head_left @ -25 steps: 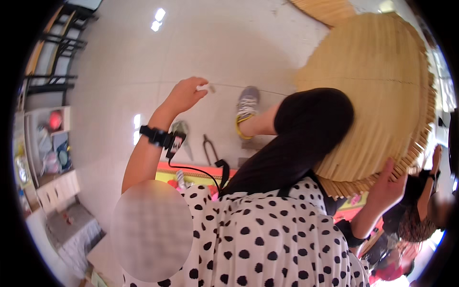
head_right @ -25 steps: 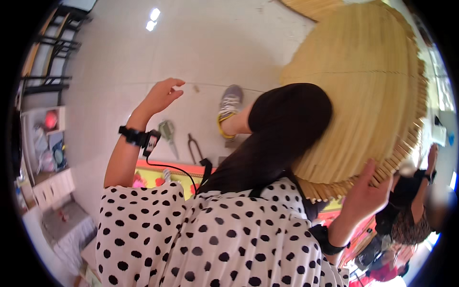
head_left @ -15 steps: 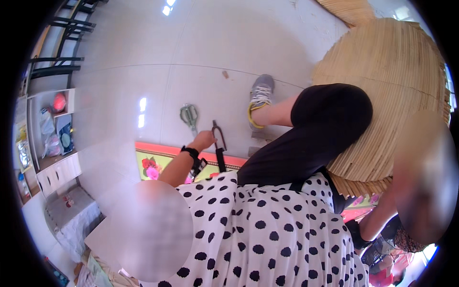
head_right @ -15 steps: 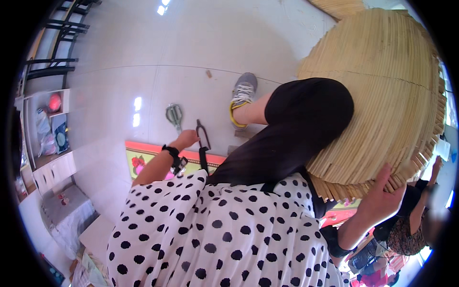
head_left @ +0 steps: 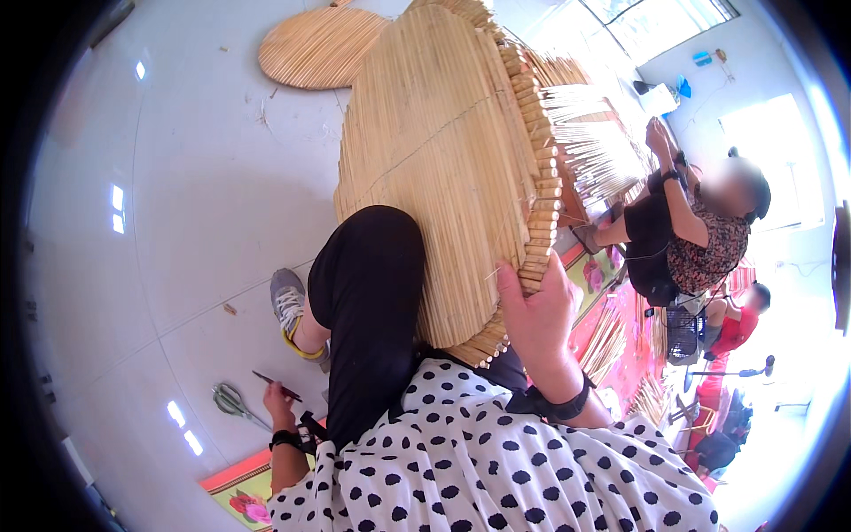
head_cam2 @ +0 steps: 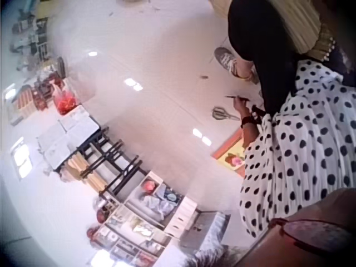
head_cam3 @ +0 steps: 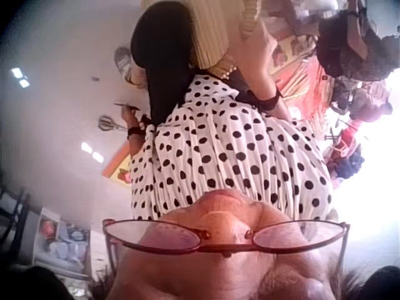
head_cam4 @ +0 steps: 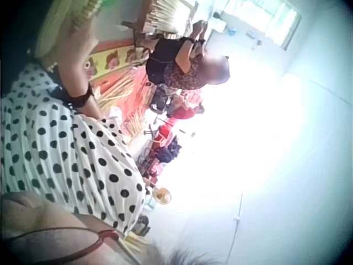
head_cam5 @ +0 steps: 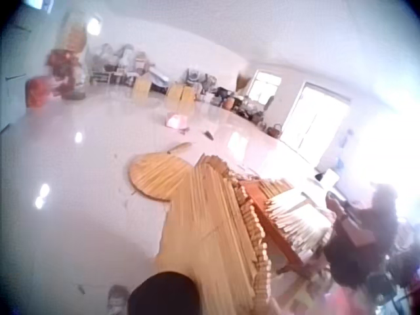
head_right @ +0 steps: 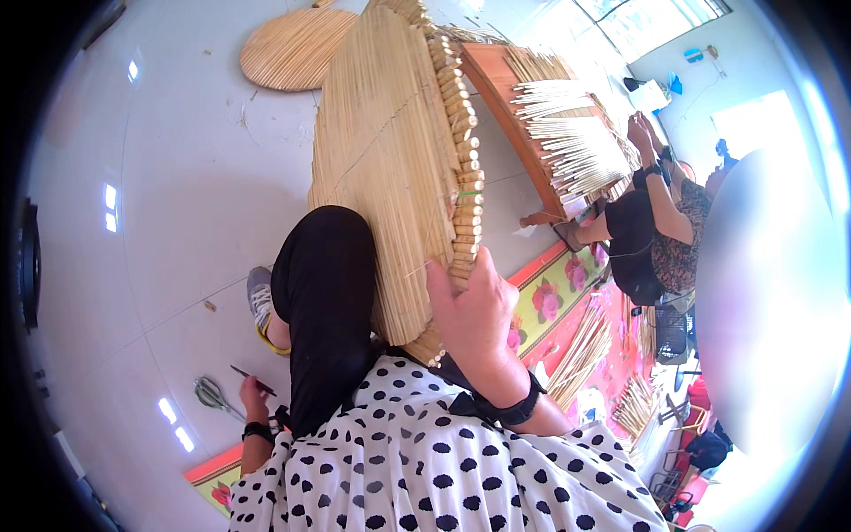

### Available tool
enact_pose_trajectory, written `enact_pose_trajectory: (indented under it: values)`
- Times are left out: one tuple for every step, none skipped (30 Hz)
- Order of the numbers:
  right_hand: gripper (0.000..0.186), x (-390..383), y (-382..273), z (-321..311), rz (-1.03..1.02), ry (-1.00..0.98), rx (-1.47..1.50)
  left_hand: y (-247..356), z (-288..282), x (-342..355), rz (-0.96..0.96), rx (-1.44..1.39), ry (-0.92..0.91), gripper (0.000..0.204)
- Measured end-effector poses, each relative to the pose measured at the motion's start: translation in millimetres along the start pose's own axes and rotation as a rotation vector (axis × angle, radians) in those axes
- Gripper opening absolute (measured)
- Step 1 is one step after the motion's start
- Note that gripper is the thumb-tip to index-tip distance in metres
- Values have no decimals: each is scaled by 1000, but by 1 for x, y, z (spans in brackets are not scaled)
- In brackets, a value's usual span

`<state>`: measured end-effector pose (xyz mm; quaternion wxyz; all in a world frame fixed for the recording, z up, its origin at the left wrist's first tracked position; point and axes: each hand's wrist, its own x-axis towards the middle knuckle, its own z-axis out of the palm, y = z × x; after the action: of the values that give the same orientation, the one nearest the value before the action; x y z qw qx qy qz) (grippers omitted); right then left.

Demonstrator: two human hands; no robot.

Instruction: The person assembles a bamboo fan by sewing together thin bamboo strips using a needle and thread, then trims the edges of the assembled fan with scissors.

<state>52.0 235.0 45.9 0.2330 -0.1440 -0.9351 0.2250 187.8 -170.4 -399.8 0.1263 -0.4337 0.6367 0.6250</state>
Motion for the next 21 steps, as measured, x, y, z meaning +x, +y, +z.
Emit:
enact_pose_trajectory:
  values:
    - [30,-1,-4,-1,25,-32,10,21,-3,0,-55,-300,-26,19]
    - [30,-1,-4,0,19,-45,5,41,-11,8,47,-360,-106,12]
    - [30,-2,-2,-1,21,-42,-20,94,4,-6,113,-406,-158,14]
    - [30,-3,0,-2,23,-41,-33,156,17,-32,230,-359,-214,14]
    - [30,-2,-3,-3,34,-66,-15,199,21,-46,325,-312,-267,17]
    - [30,-1,-4,-4,48,-87,3,238,30,-62,434,-321,-310,21]
    - [30,1,-6,-4,57,-109,13,270,42,-81,537,-335,-354,27]
    - [30,2,-7,-4,41,-108,31,299,56,-105,646,-344,-411,29]
    - [29,3,-7,-3,25,-107,50,322,71,-132,756,-351,-467,32]
    - [29,5,-6,-3,10,-103,62,339,86,-155,773,-295,-530,35]
    - [29,7,-5,-2,3,-98,54,352,107,-185,761,-257,-525,34]
    - [29,8,-1,-1,0,-91,52,358,124,-207,766,-216,-641,31]
    - [28,10,2,-1,-2,-89,50,361,137,-226,765,-173,-753,29]
    - [29,12,2,0,-8,-87,48,350,152,-233,829,-226,-854,16]
    - [29,14,1,2,-14,-85,46,346,160,-239,958,-103,-934,7]
    - [29,15,2,2,-15,-77,27,343,173,-250,1025,-38,-939,12]
    - [29,15,3,2,-19,-69,24,331,185,-252,1083,10,-940,13]
    - [29,15,3,3,-23,-60,21,325,193,-257,1046,27,-967,13]
    - [29,15,3,3,-23,-54,18,320,200,-264,1064,58,-950,12]
    - [29,15,3,3,-9,-55,5,316,206,-269,1080,89,-933,11]
    - [28,15,2,2,5,-57,-7,315,211,-273,1115,100,-894,11]
